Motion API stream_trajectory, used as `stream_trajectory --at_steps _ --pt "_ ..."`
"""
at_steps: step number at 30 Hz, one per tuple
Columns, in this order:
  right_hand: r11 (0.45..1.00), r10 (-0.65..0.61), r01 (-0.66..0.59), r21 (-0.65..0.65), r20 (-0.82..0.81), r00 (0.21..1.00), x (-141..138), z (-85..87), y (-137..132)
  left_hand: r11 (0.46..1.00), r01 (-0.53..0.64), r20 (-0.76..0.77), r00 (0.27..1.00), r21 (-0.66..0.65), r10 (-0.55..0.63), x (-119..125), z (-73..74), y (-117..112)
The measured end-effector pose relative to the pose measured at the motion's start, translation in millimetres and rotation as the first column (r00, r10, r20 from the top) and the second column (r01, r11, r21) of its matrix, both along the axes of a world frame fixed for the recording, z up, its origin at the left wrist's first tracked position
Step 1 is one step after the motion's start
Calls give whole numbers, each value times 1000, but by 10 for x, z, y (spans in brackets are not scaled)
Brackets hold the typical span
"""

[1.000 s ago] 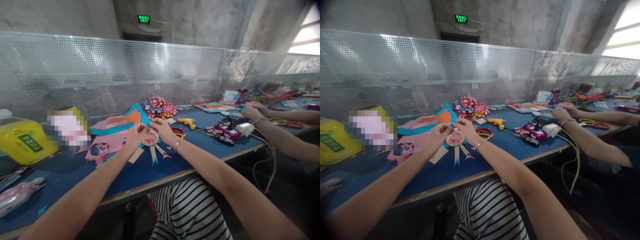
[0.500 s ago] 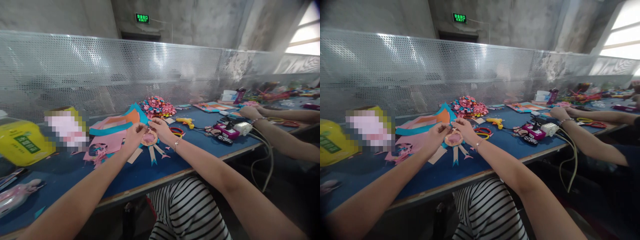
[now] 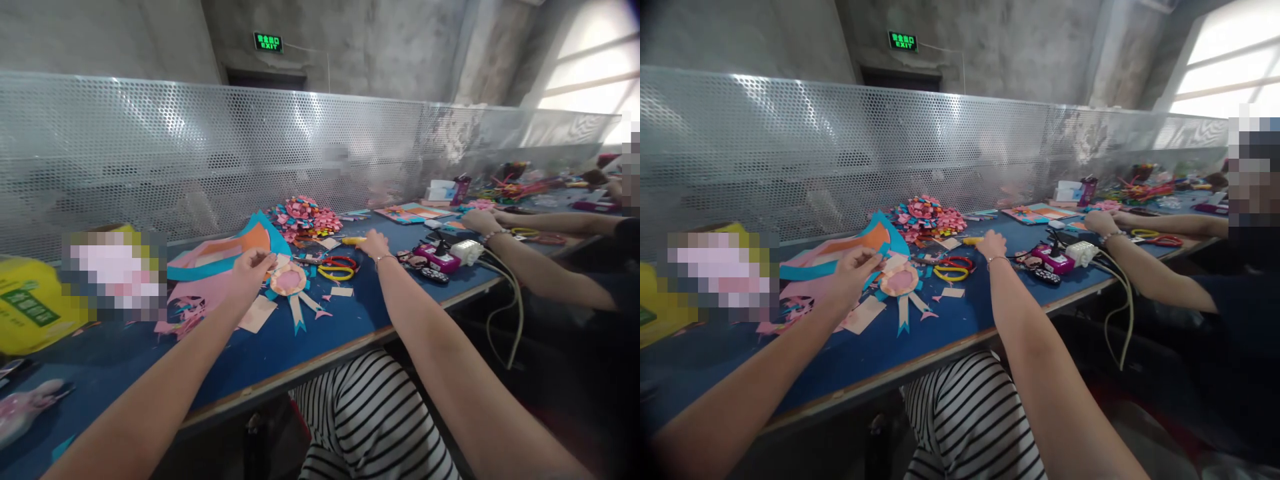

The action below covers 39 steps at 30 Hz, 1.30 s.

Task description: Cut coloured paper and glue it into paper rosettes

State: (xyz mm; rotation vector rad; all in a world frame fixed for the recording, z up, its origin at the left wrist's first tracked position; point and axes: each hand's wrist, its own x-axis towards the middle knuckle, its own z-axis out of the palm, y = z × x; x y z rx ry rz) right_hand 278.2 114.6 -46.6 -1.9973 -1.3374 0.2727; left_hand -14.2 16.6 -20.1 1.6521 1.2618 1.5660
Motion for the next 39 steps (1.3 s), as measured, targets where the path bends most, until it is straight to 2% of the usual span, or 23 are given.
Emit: stream_trajectory --at_steps 2,5,9,12,16,19,21,24,29,32,39 --pt "990 -47 62 -126 117 992 -9 -92 -18 1000 3 -4 1000 -15 -3 11 8 -13" --pt "986 -42 75 -147 213 976 -69 -178 -15 1000 -5 -36 999 -29 4 7 -9 4" --pt "985 -60 93 -142 222 973 -69 -188 35 1000 -3 -107 994 -22 1 -22 -44 35" --pt "987 -42 66 -146 165 985 -33 -154 48 999 13 -117 993 -35 -17 -18 -49 23" --pt "998 21 -20 -58 15 1000 -71 -47 3 998 12 -112 994 -66 -19 18 -37 -11" --pt "990 64 -62 129 -12 998 -205 71 -65 997 -6 -95 995 -73 -1 36 -23 -22" --pt "947 117 -117 300 17 993 -323 142 -123 997 -5 -88 996 -75 -2 41 -16 -23" --pt "845 186 -219 489 116 976 -482 203 -214 997 -5 -87 996 -71 -2 49 -12 -28" --pt "691 279 -434 578 341 898 -586 196 -300 998 -4 -110 994 -64 -3 79 -8 -51" --pt "662 285 -470 584 383 879 -595 186 -310 999 -4 -119 993 -52 -2 94 -3 -62" --pt "657 327 -568 496 492 807 -641 240 -355 998 8 -177 984 -69 -20 119 12 -95"
